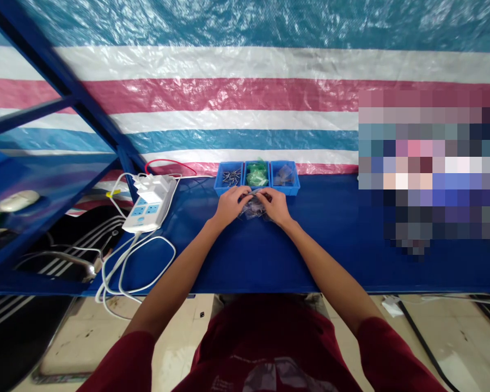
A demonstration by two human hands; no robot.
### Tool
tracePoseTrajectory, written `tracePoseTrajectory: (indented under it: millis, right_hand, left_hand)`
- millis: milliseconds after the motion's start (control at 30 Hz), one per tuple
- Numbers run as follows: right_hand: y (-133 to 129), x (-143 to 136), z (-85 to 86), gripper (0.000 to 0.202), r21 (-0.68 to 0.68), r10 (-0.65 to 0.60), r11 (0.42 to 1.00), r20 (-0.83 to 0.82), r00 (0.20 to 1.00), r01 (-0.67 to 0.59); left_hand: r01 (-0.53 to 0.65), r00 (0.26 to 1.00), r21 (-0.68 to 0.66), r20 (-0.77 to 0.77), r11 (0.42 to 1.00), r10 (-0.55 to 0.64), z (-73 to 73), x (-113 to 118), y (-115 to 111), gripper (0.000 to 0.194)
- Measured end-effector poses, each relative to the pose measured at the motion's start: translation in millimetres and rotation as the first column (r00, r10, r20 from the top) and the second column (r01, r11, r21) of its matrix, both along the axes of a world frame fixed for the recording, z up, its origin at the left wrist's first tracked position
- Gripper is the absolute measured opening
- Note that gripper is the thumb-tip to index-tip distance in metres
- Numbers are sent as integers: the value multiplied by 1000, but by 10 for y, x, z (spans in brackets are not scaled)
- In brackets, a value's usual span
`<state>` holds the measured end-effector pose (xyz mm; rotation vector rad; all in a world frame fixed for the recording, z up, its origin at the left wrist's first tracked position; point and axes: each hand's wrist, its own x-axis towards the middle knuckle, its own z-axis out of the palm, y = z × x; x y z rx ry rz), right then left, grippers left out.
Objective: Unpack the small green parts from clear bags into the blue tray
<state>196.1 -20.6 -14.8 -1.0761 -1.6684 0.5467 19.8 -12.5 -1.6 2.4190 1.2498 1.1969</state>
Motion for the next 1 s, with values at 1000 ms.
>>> tracePoseTrajectory:
  millis: [1000]
  right_hand:
    - [-105, -37, 113, 21, -91, -2, 996, -193, 981, -16]
  left_hand:
    - [194, 827, -411, 556, 891, 77, 7, 79, 31, 29]
